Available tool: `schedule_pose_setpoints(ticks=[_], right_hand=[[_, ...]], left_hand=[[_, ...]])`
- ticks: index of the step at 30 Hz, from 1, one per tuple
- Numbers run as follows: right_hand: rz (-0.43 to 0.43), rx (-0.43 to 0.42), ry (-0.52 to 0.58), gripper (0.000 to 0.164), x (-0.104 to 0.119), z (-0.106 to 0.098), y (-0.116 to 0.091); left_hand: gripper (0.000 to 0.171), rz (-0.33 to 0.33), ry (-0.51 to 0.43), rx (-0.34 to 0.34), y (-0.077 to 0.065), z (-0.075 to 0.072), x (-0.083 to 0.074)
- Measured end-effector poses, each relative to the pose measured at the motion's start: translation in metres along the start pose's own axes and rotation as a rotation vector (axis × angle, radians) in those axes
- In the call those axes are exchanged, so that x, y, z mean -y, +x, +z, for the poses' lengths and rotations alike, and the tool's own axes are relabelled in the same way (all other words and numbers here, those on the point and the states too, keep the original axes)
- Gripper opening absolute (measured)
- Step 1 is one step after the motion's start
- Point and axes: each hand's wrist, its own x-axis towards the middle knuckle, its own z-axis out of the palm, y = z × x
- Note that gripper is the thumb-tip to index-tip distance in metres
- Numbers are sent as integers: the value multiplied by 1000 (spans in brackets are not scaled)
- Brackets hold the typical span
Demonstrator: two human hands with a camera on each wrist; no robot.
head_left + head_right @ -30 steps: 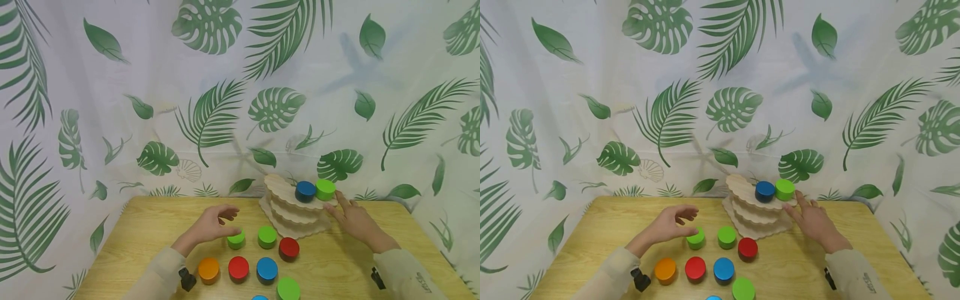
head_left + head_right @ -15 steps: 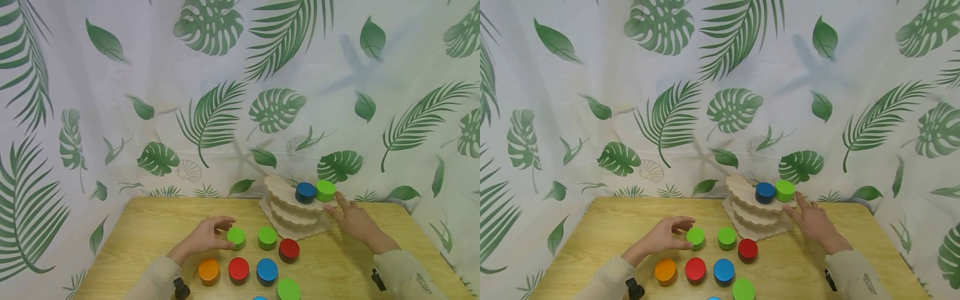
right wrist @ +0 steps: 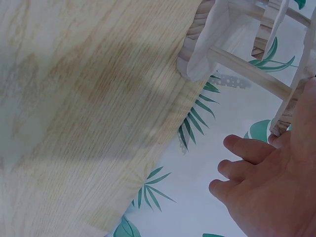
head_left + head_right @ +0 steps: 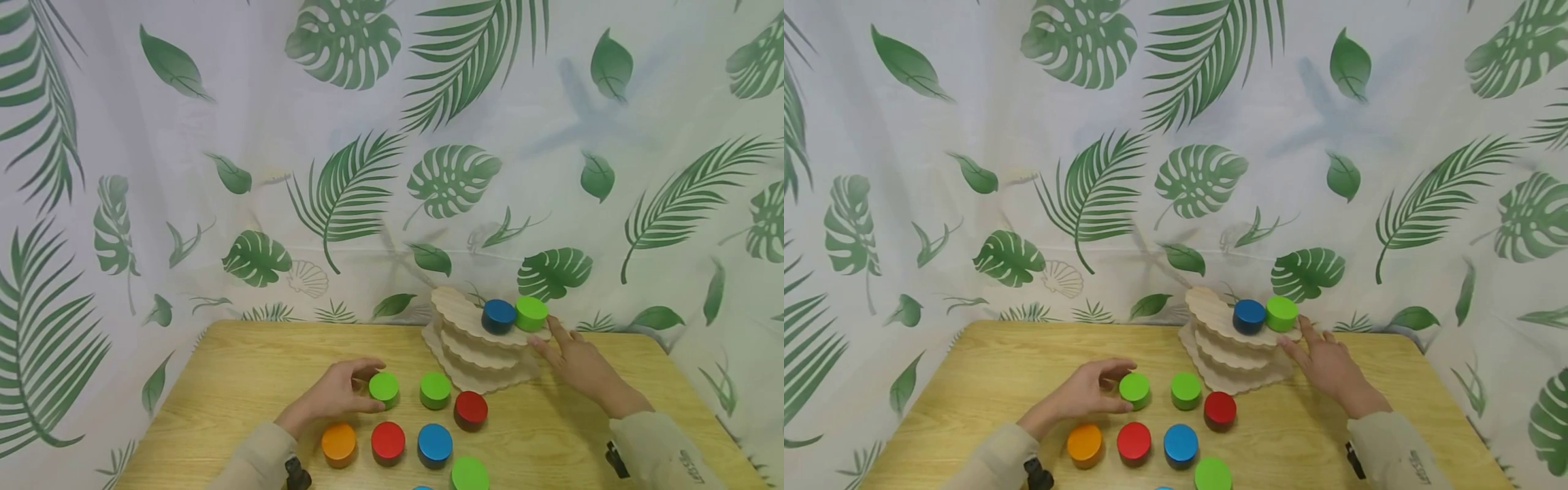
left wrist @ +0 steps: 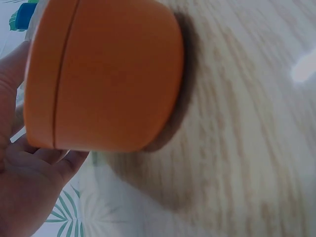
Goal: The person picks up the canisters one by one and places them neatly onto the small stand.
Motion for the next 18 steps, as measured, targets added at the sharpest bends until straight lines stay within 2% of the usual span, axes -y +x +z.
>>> schedule_pose_setpoints(ticks=[18], right_hand=[[4,-3,3,86,1,0,-1]], left_hand=[[72,-19,10,12,-1,3,0]])
